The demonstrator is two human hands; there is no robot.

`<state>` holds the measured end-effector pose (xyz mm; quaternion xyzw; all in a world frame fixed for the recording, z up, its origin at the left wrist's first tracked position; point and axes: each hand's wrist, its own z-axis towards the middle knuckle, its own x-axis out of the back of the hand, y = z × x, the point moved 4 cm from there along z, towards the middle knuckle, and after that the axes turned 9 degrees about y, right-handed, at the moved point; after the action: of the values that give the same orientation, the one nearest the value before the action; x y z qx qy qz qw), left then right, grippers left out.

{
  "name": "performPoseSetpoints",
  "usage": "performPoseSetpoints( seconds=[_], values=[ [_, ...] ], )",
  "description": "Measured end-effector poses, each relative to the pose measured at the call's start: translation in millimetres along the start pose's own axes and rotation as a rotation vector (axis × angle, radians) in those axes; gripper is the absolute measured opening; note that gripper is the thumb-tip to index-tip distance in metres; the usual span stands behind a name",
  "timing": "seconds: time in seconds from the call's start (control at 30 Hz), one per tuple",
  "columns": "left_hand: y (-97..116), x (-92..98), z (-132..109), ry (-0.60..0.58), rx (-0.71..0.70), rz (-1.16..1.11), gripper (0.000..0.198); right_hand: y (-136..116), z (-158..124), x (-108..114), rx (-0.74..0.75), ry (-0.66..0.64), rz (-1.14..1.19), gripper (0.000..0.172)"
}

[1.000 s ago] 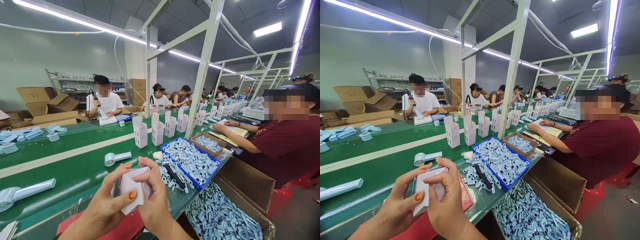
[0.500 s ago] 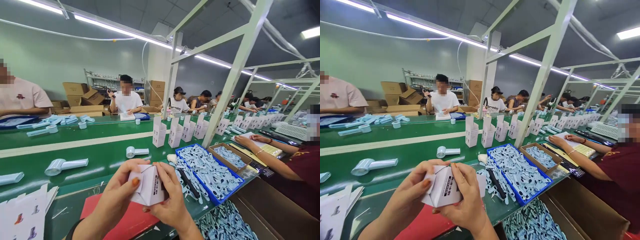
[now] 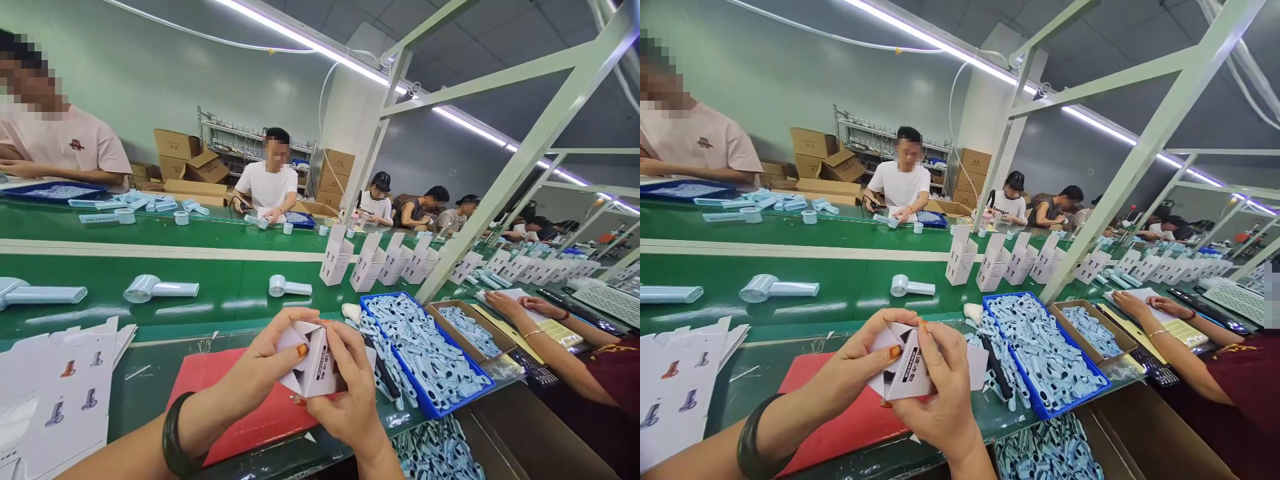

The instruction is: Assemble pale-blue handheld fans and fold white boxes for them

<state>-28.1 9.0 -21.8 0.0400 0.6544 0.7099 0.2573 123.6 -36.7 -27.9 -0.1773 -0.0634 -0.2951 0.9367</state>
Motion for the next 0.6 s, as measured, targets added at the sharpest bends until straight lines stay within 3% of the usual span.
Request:
performPoseSetpoints(
  seconds=[0.4, 0.6],
  values=[
    [7, -0.2, 2, -0.037, -0.055, 0.075, 0.049, -1, -22, -6, -0.058, -0.043, -0.109, 0.074],
    [8, 1.0, -1, -0.112, -0.018, -0.196, 0.064, -9, -22, -4, -0.126, -0.102, -0.039, 0.074]
  ],
)
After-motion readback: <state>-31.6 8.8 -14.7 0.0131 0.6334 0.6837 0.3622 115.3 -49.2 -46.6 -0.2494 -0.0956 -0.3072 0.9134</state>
